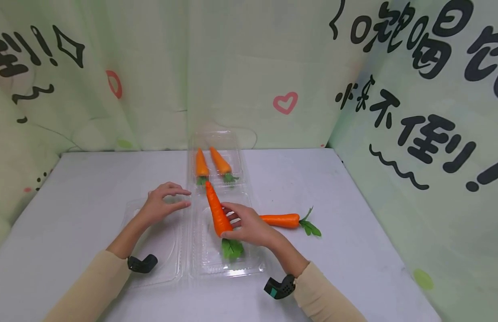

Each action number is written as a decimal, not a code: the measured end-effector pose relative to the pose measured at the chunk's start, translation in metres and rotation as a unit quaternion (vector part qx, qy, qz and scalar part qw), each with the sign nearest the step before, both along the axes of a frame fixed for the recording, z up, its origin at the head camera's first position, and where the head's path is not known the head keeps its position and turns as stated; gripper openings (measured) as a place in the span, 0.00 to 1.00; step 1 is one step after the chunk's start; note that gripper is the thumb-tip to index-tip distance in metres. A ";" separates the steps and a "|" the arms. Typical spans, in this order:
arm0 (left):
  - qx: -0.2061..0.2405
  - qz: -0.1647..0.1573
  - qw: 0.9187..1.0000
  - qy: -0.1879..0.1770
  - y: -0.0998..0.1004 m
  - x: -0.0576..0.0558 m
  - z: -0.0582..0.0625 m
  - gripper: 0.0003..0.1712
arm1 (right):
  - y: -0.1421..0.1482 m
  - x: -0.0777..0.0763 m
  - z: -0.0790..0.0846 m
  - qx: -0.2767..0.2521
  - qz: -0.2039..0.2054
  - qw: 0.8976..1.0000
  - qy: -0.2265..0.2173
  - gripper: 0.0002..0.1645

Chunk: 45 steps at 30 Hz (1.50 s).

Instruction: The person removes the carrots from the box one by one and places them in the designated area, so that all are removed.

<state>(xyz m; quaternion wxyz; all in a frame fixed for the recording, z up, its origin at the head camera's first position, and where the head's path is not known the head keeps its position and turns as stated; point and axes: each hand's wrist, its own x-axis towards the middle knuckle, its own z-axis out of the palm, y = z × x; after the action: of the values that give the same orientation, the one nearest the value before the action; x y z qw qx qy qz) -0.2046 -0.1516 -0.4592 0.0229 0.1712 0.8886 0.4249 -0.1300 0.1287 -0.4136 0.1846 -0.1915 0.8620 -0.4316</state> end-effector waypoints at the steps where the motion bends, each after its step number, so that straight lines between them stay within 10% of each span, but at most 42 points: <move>1: 0.000 0.000 1.000 0.000 -0.001 0.000 0.000 0.21 | 0.000 0.000 0.000 0.000 0.000 1.000 0.002 0.44; 45: -0.011 0.012 1.000 -0.014 -0.001 0.002 0.003 0.22 | 0.012 -0.002 0.012 -0.021 -0.059 0.997 0.047 0.42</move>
<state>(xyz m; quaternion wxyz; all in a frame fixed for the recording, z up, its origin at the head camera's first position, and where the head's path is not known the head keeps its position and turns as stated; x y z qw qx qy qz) -0.2025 -0.1523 -0.4563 0.0321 0.1548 0.8946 0.4180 -0.1320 0.1405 -0.4018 0.1138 -0.1641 0.8702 -0.4503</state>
